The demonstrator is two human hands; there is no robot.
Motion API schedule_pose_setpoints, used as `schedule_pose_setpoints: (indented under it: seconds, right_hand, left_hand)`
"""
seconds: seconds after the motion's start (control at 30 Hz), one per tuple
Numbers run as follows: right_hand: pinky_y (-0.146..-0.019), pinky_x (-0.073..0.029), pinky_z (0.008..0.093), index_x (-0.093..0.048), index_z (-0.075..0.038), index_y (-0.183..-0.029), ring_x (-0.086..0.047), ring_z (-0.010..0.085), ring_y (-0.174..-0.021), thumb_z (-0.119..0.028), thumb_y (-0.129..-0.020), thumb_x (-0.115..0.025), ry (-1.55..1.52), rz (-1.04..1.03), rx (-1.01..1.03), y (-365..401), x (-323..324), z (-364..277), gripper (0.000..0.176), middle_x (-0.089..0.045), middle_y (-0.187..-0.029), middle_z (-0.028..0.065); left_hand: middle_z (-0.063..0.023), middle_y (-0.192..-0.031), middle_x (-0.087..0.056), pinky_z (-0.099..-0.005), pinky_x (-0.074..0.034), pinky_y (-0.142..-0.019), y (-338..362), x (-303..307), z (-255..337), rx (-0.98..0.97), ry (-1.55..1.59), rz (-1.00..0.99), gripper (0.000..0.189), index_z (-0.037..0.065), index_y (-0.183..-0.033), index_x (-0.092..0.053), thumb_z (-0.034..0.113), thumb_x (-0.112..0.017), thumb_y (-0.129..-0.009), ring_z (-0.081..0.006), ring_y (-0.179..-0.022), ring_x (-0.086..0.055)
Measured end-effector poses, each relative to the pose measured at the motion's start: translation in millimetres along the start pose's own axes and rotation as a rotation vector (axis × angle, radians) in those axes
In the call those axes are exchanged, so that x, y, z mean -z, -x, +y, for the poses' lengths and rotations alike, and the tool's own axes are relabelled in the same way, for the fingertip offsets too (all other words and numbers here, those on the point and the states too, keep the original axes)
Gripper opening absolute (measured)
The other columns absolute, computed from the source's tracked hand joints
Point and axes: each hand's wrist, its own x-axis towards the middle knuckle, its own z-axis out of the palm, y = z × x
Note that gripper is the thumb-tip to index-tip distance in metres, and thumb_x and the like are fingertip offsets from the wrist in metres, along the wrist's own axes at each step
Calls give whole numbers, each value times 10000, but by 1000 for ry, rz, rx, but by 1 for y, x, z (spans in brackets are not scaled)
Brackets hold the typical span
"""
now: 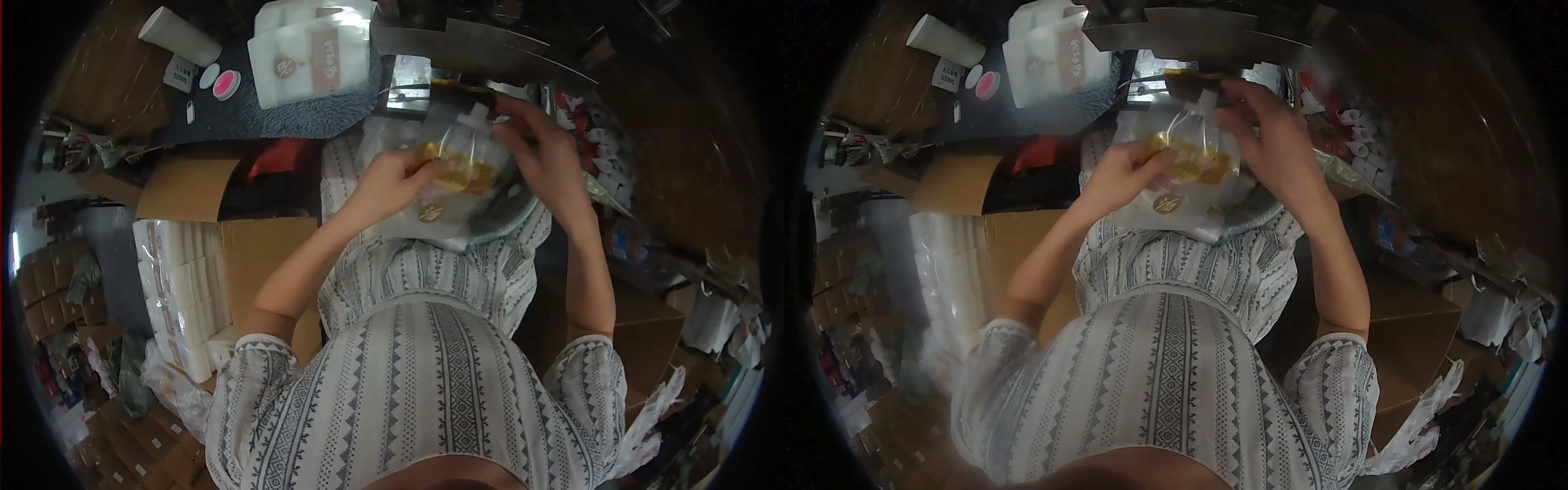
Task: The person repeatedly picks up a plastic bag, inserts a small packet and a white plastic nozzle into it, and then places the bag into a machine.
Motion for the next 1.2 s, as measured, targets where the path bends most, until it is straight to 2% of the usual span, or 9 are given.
schedule_pose_setpoints:
  seconds: [0.2, 0.3, 0.37, 0.43, 0.6, 0.7, 0.9, 1.0, 1.2]
  right_hand:
    - [-770, -502, 323, -656, -53, -1053, -667, 230, -908, -134, -868, -635, 321, 188, -174, 9, 39, 24, 203, -675, -981, 151]
    - [-761, -502, 356, -655, -63, -1056, -658, 312, -875, -158, -873, -609, 540, 349, -182, -4, 46, 66, 211, -665, -950, 180]
    - [-750, -497, 394, -656, -76, -1058, -632, 372, -866, -169, -876, -582, 723, 192, -146, -12, 47, 91, 218, -653, -939, 192]
    - [-756, -492, 401, -650, -74, -1067, -630, 375, -879, -168, -880, -572, 674, 168, -174, -10, 52, 95, 224, -649, -949, 198]
    - [-740, -495, 363, -635, -64, -1086, -655, 316, -833, -157, -870, -602, 545, 76, -280, 8, 64, 89, 237, -660, -950, 174]
    - [-709, -495, 312, -631, -51, -1072, -643, 211, -756, -126, -844, -652, -14, 135, -415, 13, 61, 51, 242, -662, -898, 122]
    - [-660, -487, 279, -631, -35, -1045, -592, 147, -711, -113, -787, -723, 107, 23, 34, -15, -15, -25, 285, -631, -841, 76]
    - [-645, -483, 275, -631, -35, -1044, -581, 145, -705, -126, -772, -740, 192, 41, 298, -17, -22, -24, 307, -622, -850, 72]
    - [-654, -468, 256, -629, -52, -1099, -542, 111, -685, -130, -806, -716, 43, -101, -40, -5, -4, -5, 316, -640, -881, 44]
  left_hand:
    - [-86, -793, -670, -230, -527, -658, -51, -6, 13, 262, 588, -41, 304, -64, -996, -641, 229, -598, -926, -143, -689, -659]
    - [-111, -804, -671, -249, -525, -624, -41, -8, 12, 94, 544, 34, 334, -60, -1041, -619, 251, -606, -922, -151, -671, -658]
    - [-175, -966, -650, -323, -524, -730, -47, 26, 12, -31, 84, 320, 454, -56, -1142, -563, 310, -648, -887, -241, -844, -661]
    - [-222, -1163, -572, -369, -470, -856, -68, 80, -21, -592, -771, 912, 580, -28, -1220, -512, 370, -684, -834, -331, -1066, -573]
    - [-207, -1182, -560, -408, -428, -889, -18, 76, -51, -524, -1155, 639, 468, 23, -1196, -536, 254, -681, -816, -376, -1100, -520]
    - [-130, -1018, -611, -409, -466, -780, 14, 78, -48, -275, -1019, 579, 268, 50, -1058, -609, 136, -652, -808, -338, -940, -588]
    - [-91, -791, -598, -364, -474, -562, 36, 46, 2, -366, -758, 772, 93, 75, -874, -645, 60, -646, -782, -301, -679, -605]
    - [-93, -777, -601, -367, -473, -566, 38, 36, 10, -483, -695, 658, 88, 59, -858, -644, 59, -659, -771, -307, -676, -608]
    - [-108, -729, -630, -302, -451, -527, 6, -5, 1, -222, -72, 66, 167, 23, -892, -647, 189, -637, -870, -198, -606, -624]
